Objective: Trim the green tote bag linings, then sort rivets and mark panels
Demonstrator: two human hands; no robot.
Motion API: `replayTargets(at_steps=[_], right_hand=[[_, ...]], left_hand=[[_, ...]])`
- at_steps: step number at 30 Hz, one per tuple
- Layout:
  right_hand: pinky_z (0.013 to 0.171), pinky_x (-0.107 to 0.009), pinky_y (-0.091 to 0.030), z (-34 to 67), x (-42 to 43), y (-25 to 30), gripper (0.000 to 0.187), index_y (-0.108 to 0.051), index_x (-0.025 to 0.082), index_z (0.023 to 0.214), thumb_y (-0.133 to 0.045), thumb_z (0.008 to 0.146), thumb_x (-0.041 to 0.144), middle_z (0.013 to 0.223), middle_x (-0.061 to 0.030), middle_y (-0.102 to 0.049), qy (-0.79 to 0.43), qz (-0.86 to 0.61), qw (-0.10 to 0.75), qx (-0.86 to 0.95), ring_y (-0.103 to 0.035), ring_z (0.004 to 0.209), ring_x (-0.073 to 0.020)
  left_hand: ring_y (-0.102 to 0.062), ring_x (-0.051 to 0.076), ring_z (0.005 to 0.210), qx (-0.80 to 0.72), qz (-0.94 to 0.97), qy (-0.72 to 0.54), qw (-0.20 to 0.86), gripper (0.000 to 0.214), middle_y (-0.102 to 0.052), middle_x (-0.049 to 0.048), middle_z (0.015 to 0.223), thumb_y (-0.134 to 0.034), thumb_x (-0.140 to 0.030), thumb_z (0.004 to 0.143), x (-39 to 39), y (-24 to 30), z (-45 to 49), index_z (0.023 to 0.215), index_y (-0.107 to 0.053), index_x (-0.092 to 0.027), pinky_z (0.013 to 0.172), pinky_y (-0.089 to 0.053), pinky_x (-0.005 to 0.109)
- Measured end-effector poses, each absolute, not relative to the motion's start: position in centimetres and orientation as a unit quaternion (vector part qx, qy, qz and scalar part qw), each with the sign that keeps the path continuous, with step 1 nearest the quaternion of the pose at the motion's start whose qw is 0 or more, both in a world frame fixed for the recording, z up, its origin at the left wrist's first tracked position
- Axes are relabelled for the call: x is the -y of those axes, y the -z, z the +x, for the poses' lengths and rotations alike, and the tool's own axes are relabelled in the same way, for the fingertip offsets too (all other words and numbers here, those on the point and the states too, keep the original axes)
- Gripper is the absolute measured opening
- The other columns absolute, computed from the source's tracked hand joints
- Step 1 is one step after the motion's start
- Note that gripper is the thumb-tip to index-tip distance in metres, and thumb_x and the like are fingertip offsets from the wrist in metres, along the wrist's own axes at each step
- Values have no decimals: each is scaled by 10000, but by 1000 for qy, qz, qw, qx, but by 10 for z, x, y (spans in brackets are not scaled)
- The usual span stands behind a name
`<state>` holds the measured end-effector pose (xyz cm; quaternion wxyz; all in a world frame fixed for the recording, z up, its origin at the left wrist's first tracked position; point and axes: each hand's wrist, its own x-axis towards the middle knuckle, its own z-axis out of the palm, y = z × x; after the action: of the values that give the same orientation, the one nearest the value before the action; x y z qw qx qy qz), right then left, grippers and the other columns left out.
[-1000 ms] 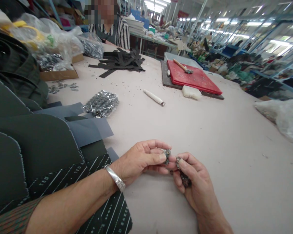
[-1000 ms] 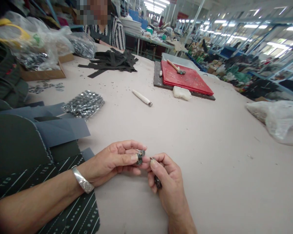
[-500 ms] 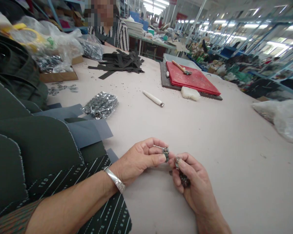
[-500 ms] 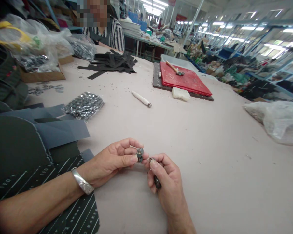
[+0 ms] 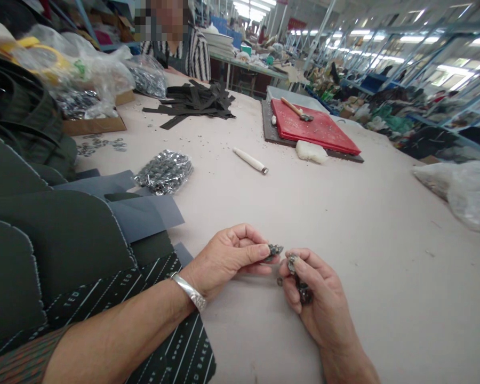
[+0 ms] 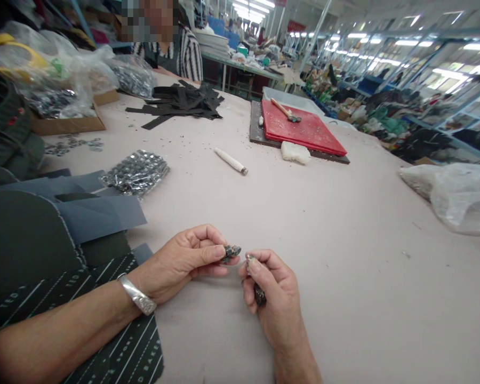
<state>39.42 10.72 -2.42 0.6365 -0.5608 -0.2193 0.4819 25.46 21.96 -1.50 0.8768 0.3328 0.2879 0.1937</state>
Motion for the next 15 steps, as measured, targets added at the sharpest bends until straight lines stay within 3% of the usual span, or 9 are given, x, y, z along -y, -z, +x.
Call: replayTargets(at_steps=[4, 11, 15], right_hand=[[331, -135, -295, 393, -108, 25, 316, -689, 194, 1000, -749, 768, 400, 672, 14, -618, -484, -558, 641, 209, -419, 386, -31], [320, -112, -233, 398, -106, 21, 229, -589, 210, 758, -789, 719, 314, 568, 97, -401, -499, -506, 682, 172, -244, 379, -9], [301, -116, -224, 398, -106, 17, 207, -612, 210, 781, -728, 778, 381, 556, 95, -404, -516, -491, 685, 154, -212, 367, -13]], left_hand=[[-727, 174, 820, -304, 320, -203, 874, 314, -736, 38, 779, -869, -255, 642, -220, 12, 255, 752, -602, -131, 634, -560, 193], [-709, 161, 780, -311, 342, -228, 857, 296, -714, 19, 763, -848, -291, 661, -220, 14, 256, 736, -605, -137, 671, -542, 235], [-514, 47, 556, -303, 411, -252, 822, 232, -626, -33, 632, -813, -273, 677, -221, 15, 256, 683, -626, -137, 542, -394, 168]])
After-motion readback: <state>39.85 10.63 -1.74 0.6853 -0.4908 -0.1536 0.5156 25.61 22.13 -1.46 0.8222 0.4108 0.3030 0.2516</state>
